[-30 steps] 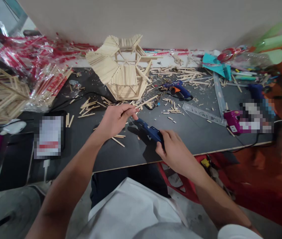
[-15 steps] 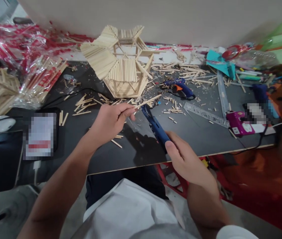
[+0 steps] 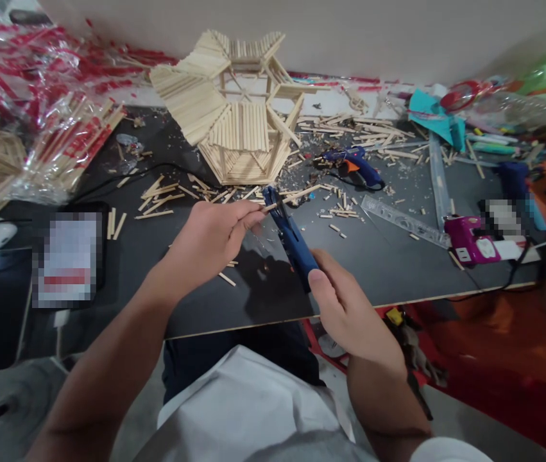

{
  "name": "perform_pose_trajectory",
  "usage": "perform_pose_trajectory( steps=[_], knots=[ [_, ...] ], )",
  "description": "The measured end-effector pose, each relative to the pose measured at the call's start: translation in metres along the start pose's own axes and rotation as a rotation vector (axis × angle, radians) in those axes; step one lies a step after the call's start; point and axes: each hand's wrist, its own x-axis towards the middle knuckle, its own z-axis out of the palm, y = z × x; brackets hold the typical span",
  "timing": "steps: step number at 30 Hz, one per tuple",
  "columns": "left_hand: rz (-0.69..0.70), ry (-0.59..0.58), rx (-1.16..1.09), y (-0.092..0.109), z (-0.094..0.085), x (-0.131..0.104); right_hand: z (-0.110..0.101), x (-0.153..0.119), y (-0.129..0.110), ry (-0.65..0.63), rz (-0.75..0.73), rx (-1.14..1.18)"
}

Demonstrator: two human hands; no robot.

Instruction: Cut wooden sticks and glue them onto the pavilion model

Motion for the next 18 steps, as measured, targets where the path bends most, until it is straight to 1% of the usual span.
perform_pose_trajectory(
  steps=[5, 8, 18],
  knots=[
    [0.039, -0.024, 0.018, 0.0010, 0.0021, 0.0000, 0.0039, 0.0012, 0.0005, 0.014, 0.013, 0.014],
    [0.062, -0.014, 0.004, 0.0014, 0.0031, 0.0004, 0.0055, 0.0029, 0.0004, 0.026, 0.019, 0.008],
    [0.070, -0.018, -0.007, 0.0011, 0.0045, 0.0010, 0.0099, 0.0059, 0.0017, 0.035, 0.013, -0.013]
  ],
)
